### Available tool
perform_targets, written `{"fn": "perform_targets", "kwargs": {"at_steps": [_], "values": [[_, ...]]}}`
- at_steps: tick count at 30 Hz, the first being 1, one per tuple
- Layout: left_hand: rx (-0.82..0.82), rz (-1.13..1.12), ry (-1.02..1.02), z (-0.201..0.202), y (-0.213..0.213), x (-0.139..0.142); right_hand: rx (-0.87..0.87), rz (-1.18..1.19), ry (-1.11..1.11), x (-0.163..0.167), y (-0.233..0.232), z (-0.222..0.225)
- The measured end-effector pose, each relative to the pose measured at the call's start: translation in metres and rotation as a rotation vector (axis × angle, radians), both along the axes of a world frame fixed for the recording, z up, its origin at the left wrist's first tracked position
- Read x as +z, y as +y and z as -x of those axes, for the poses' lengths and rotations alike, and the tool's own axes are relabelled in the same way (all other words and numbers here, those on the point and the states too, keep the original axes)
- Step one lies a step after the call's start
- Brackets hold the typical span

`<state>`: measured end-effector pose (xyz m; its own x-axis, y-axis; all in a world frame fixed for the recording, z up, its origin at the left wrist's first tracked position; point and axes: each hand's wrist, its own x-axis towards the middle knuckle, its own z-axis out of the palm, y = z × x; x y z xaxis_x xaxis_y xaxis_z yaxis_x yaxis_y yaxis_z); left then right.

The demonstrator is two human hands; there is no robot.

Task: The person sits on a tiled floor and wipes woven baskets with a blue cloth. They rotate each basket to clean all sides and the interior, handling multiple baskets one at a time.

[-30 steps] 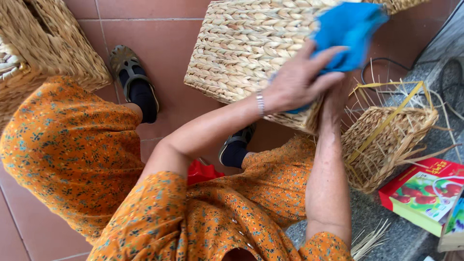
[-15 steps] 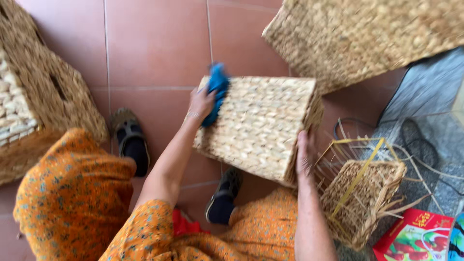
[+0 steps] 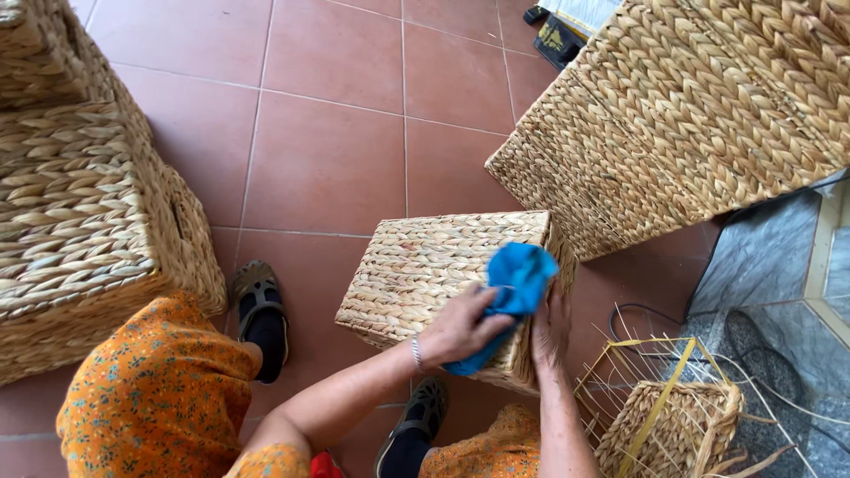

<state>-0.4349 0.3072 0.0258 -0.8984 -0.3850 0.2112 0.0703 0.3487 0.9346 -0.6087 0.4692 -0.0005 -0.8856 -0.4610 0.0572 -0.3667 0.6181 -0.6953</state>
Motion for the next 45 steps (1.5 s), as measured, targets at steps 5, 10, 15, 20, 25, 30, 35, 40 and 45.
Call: {"fn": "perform_targets", "kwargs": {"at_steps": [5, 10, 15, 20, 25, 30, 35, 40, 45], "values": [[0.001, 0.050, 0.007, 0.014, -0.015, 0.012, 0.095, 0.133, -0.027, 0.012, -0.010, -0.003], [0.296, -0.024, -0.308, 0.007, -0.092, -0.081, -0.033, -0.096, -0.038, 0.019, -0.012, -0.008], [0.515, -0.094, -0.790, -0.051, -0.127, -0.145, -0.056, -0.137, -0.073, 0.020, -0.019, -0.016], [0.440, -0.161, -0.609, -0.038, -0.093, -0.118, -0.044, -0.152, -0.051, 0.016, -0.023, -0.011], [0.152, -0.162, -0.148, -0.003, -0.023, -0.028, -0.008, -0.128, 0.010, 0.004, -0.019, -0.003], [0.132, 0.075, 0.157, 0.021, -0.013, 0.007, 0.013, -0.135, 0.036, 0.000, -0.016, -0.003], [0.307, -0.051, -0.237, 0.036, -0.076, -0.049, -0.006, -0.134, -0.004, 0.010, -0.016, -0.008], [0.512, -0.090, -0.734, -0.029, -0.121, -0.122, -0.024, -0.180, -0.081, 0.022, -0.021, -0.019], [0.558, -0.172, -0.689, -0.068, -0.104, -0.133, 0.017, -0.173, -0.070, 0.026, -0.027, -0.020]]}}
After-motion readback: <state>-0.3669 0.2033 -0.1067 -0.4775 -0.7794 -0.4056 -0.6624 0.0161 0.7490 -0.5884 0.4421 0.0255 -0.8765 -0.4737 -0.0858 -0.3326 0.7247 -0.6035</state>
